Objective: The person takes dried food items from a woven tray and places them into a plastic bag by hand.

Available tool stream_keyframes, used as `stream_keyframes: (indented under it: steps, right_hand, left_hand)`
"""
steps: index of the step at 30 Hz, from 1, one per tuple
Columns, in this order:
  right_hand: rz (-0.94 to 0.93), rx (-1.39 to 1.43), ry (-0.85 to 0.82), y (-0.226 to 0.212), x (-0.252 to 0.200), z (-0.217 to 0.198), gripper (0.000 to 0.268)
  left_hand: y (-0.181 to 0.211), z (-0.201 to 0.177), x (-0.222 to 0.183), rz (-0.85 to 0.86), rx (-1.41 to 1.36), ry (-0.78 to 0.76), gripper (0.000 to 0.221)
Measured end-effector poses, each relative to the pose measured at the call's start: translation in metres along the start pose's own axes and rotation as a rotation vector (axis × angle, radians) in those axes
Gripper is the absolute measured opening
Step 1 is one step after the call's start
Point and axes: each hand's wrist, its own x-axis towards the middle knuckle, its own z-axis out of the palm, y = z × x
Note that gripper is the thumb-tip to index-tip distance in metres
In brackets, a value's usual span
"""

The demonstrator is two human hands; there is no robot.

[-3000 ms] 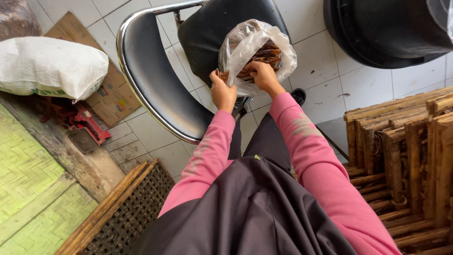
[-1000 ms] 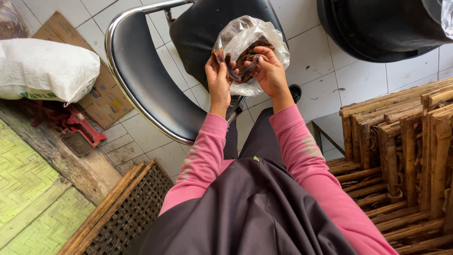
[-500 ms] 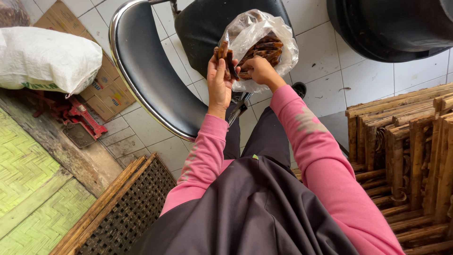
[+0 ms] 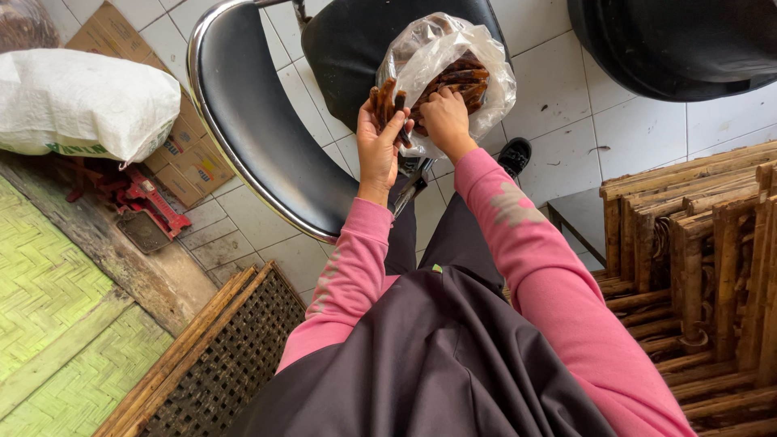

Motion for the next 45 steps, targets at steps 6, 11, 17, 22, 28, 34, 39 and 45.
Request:
stream_keyframes:
  steps: [6,11,17,22,28,34,39,45]
  right_hand:
    - [0.417,1.412,0.053,0.007,-0.007,-0.053,0.023]
    - [0.394,1.83,-0.06,0.006,-0.025,-0.075,0.02]
    - [0.65,1.953,-0.073,0.008,-0.034,-0.066,0.019]
    - [0.555,1.996,-0.004,0.013,-0.044,-0.062,0.012]
    - [0.575,1.502,0.003,0.03,-0.027,-0.046,0.016]
    - [-0.01,0.482,-0.145,0.023,-0.001,0.003,0.024]
    - [-0.244,0.087,-0.006,0.013,0.011,0.015,0.02]
    - [0.039,0.499,0.131,0.007,-0.009,-0.021,0.023]
  left_hand:
    - [-0.011,0.007,0.003,0.043,0.103,-0.003,0.042]
    - [-0.022,0.019,0.003,-0.008,0.089,0.01,0.038]
    - [-0.024,0.022,0.004,-0.129,0.051,0.035,0.04]
    - [-0.025,0.018,0.004,-0.084,0.106,0.065,0.043]
    - [0.007,0.006,0.009,0.025,0.135,0.124,0.033]
    - [0.012,0.012,0.002,0.091,0.19,0.055,0.031]
    - [0.002,0.012,-0.006,0.043,0.209,0.003,0.029]
    - [0.002,0.008,-0.006,0.008,0.228,-0.044,0.024]
